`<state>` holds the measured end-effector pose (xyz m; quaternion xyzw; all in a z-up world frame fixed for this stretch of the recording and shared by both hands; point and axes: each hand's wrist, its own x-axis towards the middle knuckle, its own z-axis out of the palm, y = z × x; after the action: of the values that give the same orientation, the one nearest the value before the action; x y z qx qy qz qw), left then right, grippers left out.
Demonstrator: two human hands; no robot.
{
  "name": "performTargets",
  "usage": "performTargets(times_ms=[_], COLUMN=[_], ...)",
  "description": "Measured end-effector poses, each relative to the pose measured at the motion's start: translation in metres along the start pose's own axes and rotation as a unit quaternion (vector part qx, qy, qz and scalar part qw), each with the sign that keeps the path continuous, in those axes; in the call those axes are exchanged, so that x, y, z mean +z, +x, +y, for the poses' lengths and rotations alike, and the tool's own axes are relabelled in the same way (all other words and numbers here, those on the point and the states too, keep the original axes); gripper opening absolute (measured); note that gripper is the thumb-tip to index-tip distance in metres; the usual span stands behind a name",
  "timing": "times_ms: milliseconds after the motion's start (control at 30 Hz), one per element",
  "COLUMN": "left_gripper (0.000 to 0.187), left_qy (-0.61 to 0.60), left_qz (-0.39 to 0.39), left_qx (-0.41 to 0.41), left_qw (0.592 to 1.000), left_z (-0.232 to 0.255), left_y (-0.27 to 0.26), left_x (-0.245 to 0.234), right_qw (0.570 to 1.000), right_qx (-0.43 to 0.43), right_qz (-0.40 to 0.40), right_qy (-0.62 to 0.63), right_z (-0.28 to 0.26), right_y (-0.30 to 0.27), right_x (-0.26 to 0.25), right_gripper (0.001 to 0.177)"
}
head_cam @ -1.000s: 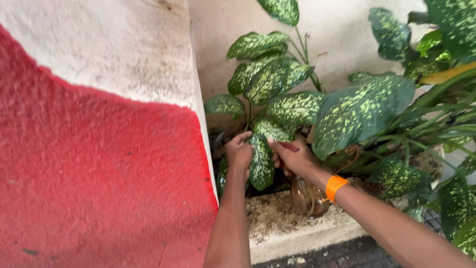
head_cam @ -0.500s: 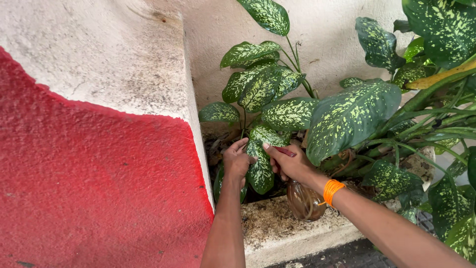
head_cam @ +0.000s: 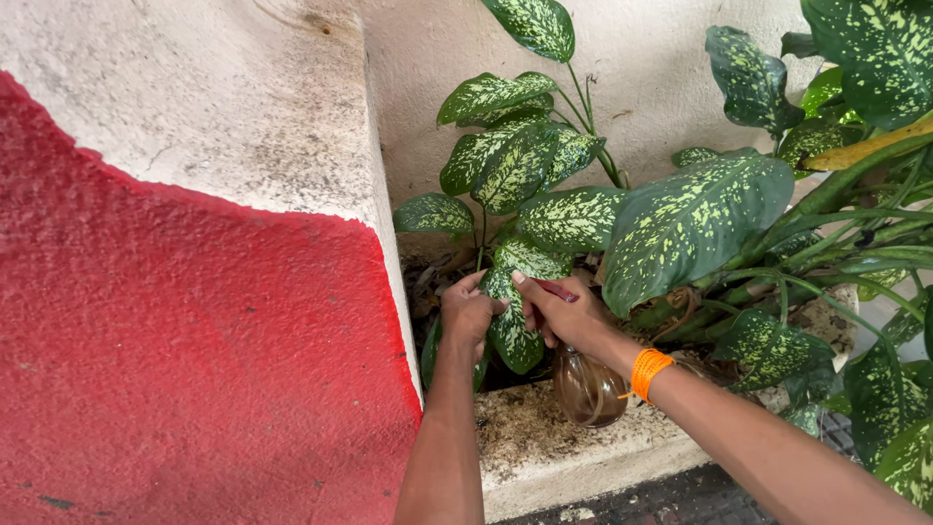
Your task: The person sprays water on the leaves of a plant and uses their hands to wipe the dust off the surface of the leaves.
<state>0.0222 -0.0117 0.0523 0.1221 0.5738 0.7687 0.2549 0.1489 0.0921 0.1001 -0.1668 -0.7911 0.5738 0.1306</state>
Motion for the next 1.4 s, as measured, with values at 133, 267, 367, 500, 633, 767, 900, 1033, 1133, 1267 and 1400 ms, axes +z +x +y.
performTargets(times_ms=[133,267,367,500,633,767,900,1033,1133,1267,1400], left_gripper=[0.060,0.064,0.064,0.062,0.064,0.063,0.062,0.063,0.059,0.052,0.060], left_qy=[-0.016,-0.059,-0.057,-0.027,-0.020,-0.007,-0.023,-0.019,0.002,0.042,0.049], left_qz=[-0.013,-0.050,-0.082,-0.080,-0.068,-0.061,-0.067,-0.047,-0.018,-0.009,0.025], left_qx=[-0.003,-0.007,-0.034,-0.056,-0.055,-0.072,-0.061,-0.041,-0.045,-0.035,-0.045], left_qw=[1.000,0.997,0.994,0.995,0.996,0.996,0.996,0.998,0.999,0.998,0.998], left_z=[-0.007,-0.014,-0.014,-0.007,0.003,0.004,0.002,0.000,-0.007,-0.009,-0.009], left_y=[0.008,0.016,0.015,0.005,-0.003,-0.008,0.000,0.005,0.005,0.000,-0.003], left_x=[-0.001,-0.002,-0.003,-0.003,-0.001,-0.001,-0.002,-0.004,-0.006,-0.010,-0.012], right_qw=[1.000,1.000,0.999,0.996,0.995,0.994,0.996,0.996,0.996,0.996,0.996], right_qx=[-0.001,-0.006,-0.011,0.045,0.054,0.048,0.028,0.003,-0.021,0.000,0.024], right_qz=[0.012,0.023,0.034,0.053,0.042,0.039,0.041,0.087,0.070,0.075,0.082], right_qy=[0.003,0.008,-0.002,-0.063,-0.070,-0.085,-0.070,-0.031,-0.050,-0.046,-0.028], right_z=[0.001,0.009,0.014,0.016,0.019,0.023,0.024,0.013,0.000,-0.029,-0.046], right_y=[-0.001,0.004,0.004,0.005,-0.003,-0.010,-0.006,0.014,0.024,0.018,-0.003], right_x=[0.002,0.002,-0.002,-0.008,-0.014,-0.020,-0.019,-0.008,-0.007,-0.014,-0.020], right_gripper=[0.053,0.053,0.054,0.062,0.061,0.058,0.056,0.056,0.058,0.057,0.057])
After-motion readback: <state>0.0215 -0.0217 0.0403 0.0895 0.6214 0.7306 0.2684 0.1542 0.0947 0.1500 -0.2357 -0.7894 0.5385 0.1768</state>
